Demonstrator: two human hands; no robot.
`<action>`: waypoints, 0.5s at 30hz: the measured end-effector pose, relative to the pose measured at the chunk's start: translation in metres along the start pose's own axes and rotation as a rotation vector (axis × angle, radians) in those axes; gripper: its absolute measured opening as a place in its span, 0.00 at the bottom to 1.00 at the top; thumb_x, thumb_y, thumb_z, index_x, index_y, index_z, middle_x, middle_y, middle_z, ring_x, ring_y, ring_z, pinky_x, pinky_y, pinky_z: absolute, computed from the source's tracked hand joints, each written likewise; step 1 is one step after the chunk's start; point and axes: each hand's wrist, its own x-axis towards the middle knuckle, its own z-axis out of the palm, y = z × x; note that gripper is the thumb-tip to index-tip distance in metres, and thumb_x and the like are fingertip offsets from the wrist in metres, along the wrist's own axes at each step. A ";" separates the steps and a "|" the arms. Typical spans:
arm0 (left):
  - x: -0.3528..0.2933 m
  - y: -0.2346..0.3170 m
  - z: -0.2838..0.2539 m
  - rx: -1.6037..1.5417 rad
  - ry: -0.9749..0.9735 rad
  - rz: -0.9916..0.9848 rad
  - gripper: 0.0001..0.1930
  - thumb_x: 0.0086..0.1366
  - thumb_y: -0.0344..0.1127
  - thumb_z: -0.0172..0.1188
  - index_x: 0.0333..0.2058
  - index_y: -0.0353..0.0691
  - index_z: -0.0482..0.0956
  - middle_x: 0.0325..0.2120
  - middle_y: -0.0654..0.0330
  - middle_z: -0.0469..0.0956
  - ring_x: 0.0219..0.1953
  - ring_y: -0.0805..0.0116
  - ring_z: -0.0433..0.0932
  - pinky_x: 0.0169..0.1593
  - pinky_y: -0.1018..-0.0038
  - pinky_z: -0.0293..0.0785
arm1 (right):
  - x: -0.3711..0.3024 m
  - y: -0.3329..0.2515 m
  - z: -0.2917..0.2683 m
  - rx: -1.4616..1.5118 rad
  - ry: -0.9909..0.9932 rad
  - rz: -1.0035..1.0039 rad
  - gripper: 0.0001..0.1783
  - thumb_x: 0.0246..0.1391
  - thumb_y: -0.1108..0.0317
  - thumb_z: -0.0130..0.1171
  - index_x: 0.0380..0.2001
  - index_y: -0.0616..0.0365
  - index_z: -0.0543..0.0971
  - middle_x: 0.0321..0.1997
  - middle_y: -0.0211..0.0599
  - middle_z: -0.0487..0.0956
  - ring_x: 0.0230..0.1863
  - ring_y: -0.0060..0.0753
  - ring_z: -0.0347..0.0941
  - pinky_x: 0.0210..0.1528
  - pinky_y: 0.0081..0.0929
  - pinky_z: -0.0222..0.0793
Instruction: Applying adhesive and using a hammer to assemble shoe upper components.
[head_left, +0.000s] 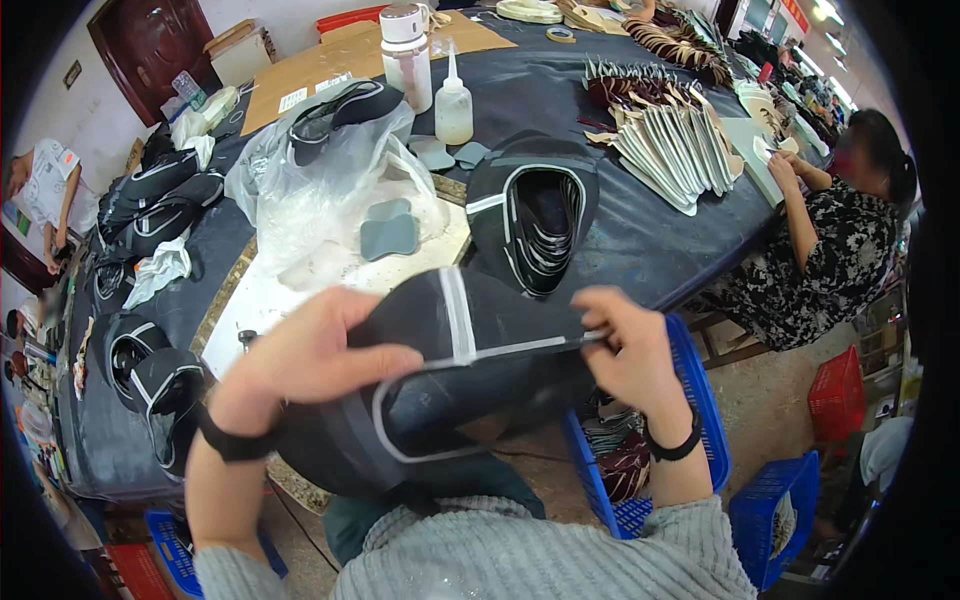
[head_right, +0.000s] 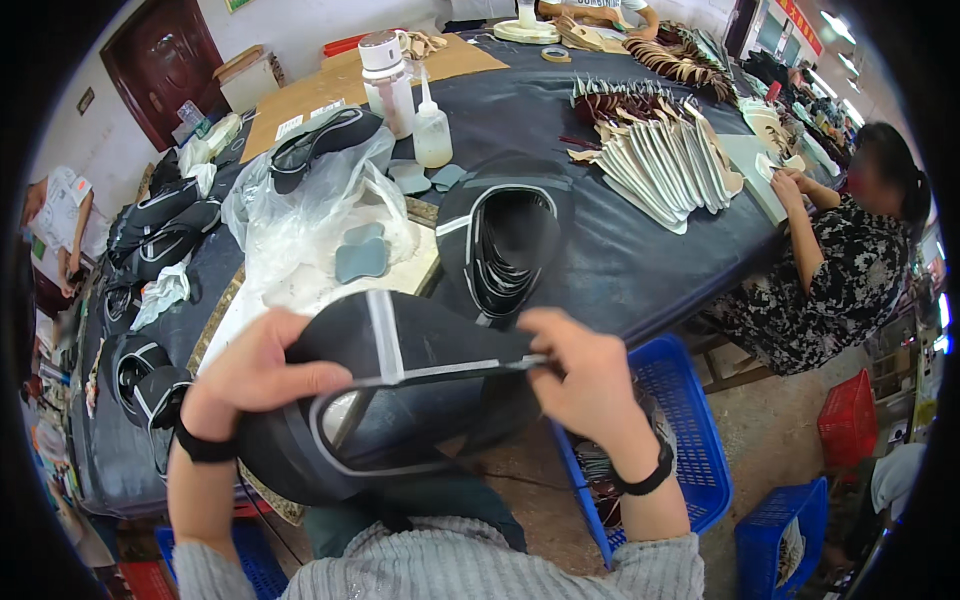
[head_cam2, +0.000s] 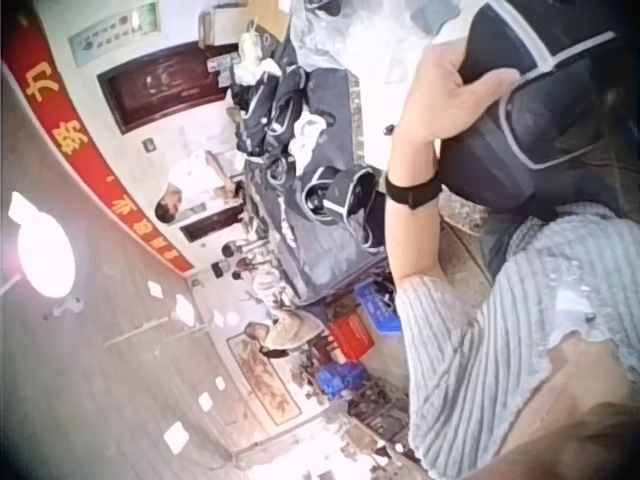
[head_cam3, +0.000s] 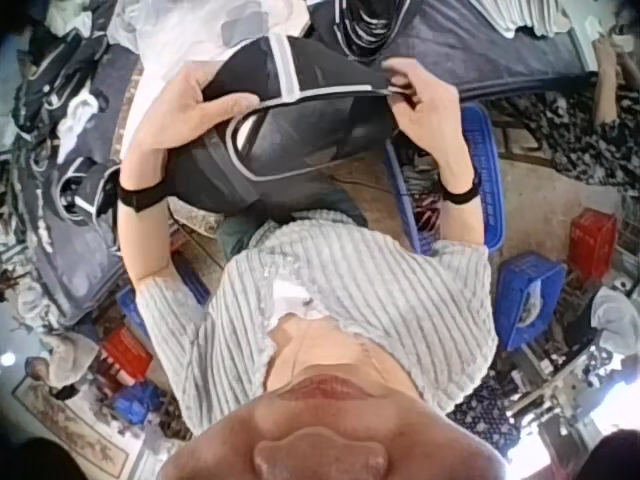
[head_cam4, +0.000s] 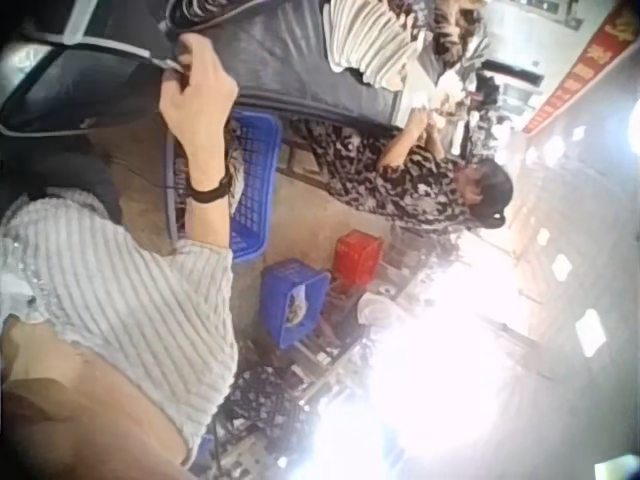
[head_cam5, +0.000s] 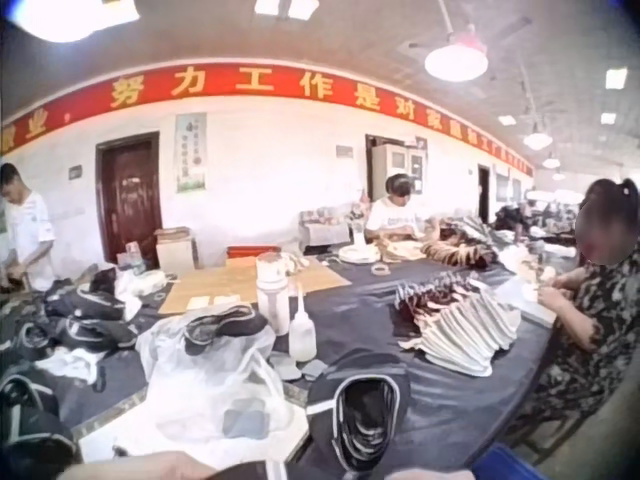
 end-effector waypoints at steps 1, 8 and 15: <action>0.012 0.013 -0.012 0.127 -0.065 -0.052 0.10 0.58 0.33 0.66 0.34 0.32 0.80 0.26 0.65 0.81 0.29 0.82 0.72 0.36 0.78 0.72 | -0.006 0.002 0.002 -0.056 0.007 -0.102 0.20 0.37 0.79 0.61 0.39 0.56 0.76 0.24 0.39 0.77 0.24 0.38 0.78 0.28 0.28 0.73; 0.081 -0.033 -0.020 -0.055 -0.547 -0.046 0.17 0.54 0.23 0.66 0.44 0.29 0.76 0.36 0.62 0.81 0.37 0.79 0.76 0.44 0.78 0.74 | -0.056 -0.009 0.005 -0.272 0.503 0.160 0.17 0.44 0.77 0.53 0.40 0.63 0.78 0.19 0.49 0.75 0.19 0.49 0.74 0.24 0.36 0.68; 0.069 -0.029 -0.059 0.274 -0.609 -0.057 0.17 0.52 0.26 0.65 0.42 0.31 0.79 0.33 0.59 0.82 0.36 0.74 0.78 0.43 0.75 0.74 | -0.091 -0.027 0.025 -0.206 -0.018 0.217 0.11 0.46 0.64 0.57 0.31 0.60 0.79 0.16 0.48 0.76 0.19 0.51 0.76 0.24 0.41 0.72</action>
